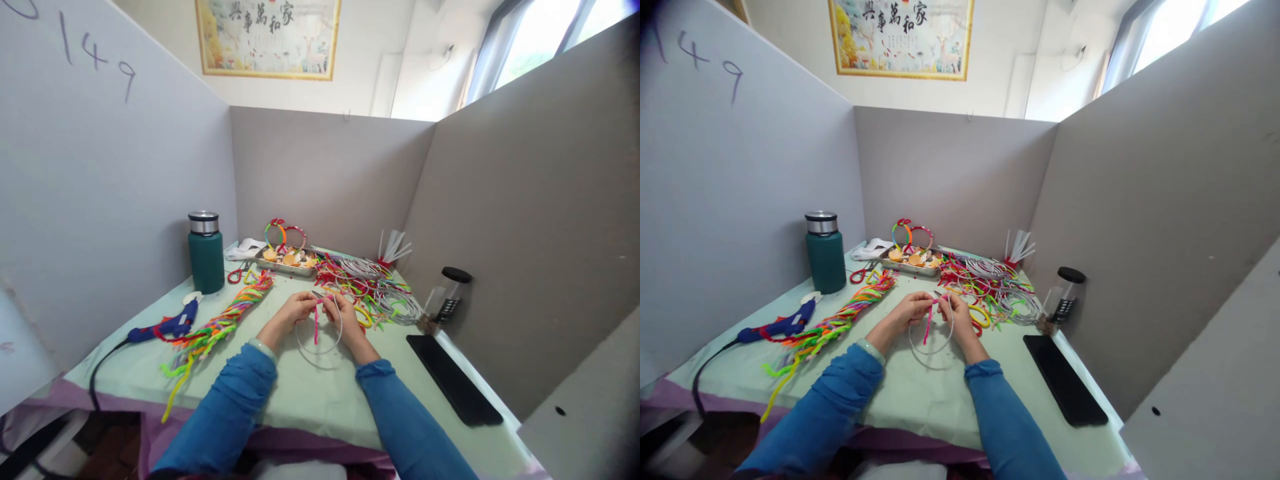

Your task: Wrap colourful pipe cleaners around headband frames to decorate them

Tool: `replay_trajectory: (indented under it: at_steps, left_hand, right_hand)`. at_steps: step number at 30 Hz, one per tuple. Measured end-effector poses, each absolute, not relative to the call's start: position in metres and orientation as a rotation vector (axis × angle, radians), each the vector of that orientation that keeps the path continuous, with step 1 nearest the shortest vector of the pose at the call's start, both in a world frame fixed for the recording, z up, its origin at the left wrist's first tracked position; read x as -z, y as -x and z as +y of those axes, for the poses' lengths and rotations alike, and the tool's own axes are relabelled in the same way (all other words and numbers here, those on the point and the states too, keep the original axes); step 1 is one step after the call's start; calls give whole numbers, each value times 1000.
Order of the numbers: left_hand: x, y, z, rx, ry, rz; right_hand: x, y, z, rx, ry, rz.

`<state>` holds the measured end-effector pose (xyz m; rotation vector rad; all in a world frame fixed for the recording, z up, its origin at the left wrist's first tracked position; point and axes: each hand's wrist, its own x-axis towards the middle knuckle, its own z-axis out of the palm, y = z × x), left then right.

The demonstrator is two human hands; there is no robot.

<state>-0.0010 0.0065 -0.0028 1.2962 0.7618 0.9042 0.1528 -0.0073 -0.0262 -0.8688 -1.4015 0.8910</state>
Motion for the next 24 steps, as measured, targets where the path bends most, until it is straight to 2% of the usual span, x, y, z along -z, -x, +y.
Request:
replay_trajectory:
  at_steps: [8,24]
  left_hand:
    - [1,3,7,-907,-1204,737]
    - [0,5,8,-822,-1200,746]
  right_hand:
    - [24,-152,-10,-1009,793,-1394]
    - [19,-152,-13,-967,825,-1434]
